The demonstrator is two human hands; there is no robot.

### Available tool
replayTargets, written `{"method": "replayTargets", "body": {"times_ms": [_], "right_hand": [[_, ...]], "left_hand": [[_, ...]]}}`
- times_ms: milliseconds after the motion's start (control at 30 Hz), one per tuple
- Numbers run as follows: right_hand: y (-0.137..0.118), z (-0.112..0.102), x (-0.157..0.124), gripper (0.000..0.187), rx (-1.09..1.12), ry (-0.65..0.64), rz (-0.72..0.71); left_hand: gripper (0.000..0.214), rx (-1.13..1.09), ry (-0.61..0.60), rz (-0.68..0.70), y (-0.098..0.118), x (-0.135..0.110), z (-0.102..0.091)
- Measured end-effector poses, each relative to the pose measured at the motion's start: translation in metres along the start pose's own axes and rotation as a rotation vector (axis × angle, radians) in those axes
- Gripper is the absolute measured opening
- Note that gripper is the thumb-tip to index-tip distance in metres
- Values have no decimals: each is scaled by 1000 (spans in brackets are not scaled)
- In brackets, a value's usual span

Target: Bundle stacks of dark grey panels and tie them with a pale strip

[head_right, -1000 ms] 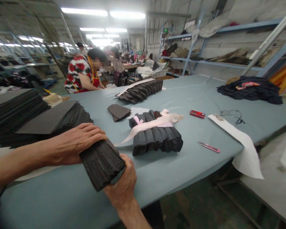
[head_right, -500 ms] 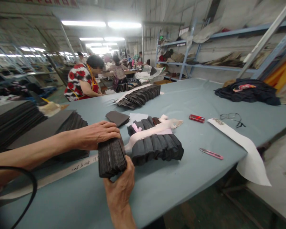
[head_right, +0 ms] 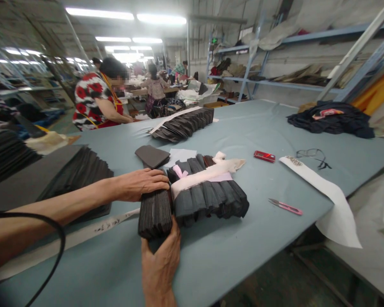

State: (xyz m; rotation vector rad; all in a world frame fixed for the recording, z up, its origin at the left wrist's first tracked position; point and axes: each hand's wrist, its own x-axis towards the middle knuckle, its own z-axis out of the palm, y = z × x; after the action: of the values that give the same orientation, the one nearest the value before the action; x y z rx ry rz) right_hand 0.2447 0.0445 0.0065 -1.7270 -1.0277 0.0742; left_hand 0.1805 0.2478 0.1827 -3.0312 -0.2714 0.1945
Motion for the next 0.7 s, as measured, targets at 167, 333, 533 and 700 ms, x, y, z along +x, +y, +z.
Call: {"method": "replayTargets", "body": {"times_ms": [167, 333, 533, 700], "right_hand": [[2, -4, -4, 78, 26, -53, 67], [10, -7, -14, 75, 52, -67, 109], [15, -11, -30, 69, 97, -46, 136], [15, -20, -27, 67, 164, -118, 180]], "left_hand": [[67, -47, 0, 35, -8, 7, 14], [72, -34, 3, 23, -7, 9, 19], [71, -8, 7, 26, -5, 11, 17], [77, -72, -6, 57, -8, 15, 22]]}}
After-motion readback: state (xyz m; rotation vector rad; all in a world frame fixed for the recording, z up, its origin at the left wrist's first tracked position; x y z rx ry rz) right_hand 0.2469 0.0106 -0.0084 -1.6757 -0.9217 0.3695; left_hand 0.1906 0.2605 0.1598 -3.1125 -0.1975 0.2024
